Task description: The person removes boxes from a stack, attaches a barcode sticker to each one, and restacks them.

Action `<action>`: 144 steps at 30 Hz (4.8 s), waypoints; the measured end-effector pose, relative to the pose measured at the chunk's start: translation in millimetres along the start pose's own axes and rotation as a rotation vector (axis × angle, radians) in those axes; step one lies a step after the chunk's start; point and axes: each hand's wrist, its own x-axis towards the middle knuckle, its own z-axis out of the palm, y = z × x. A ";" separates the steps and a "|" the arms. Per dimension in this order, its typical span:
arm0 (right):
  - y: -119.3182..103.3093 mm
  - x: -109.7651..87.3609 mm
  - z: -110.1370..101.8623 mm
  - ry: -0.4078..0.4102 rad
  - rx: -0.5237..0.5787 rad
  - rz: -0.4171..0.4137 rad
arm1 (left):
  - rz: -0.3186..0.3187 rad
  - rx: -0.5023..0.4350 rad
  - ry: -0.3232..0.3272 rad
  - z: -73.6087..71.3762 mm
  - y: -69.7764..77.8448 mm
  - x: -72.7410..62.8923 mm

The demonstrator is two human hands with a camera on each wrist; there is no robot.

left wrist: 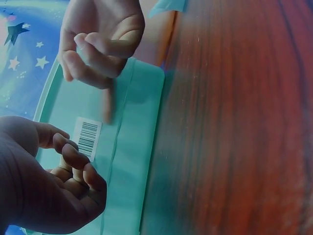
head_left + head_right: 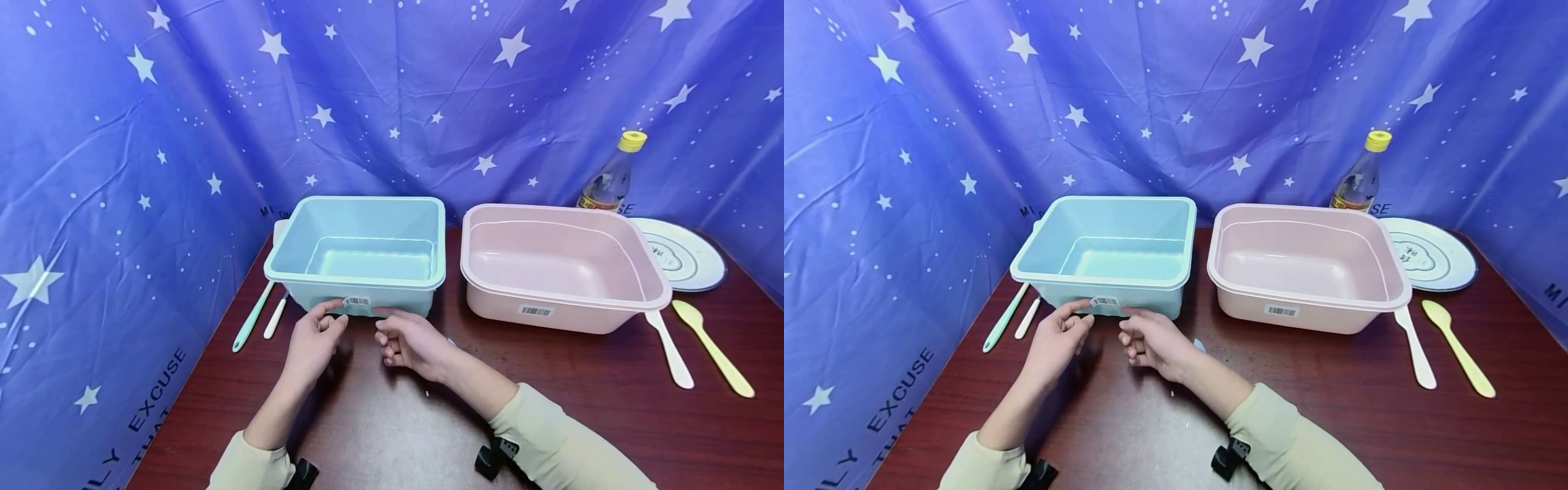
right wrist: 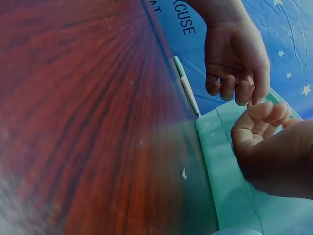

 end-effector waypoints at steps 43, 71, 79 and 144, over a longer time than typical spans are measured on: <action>-14.8 -43.9 -16.4 0.048 -0.426 -0.181 | 0.056 0.006 -0.188 18.3 3.4 -4.0; -92.2 -129.8 -75.4 0.045 -1.010 -0.423 | 0.392 0.034 -0.495 100.3 48.1 -9.3; -115.2 -149.1 -90.5 0.155 -1.030 -0.452 | 0.400 0.076 -0.512 119.4 61.1 -10.9; -122.9 -216.1 -276.2 0.343 -0.882 -0.105 | 0.221 -0.195 -0.456 192.9 45.1 42.7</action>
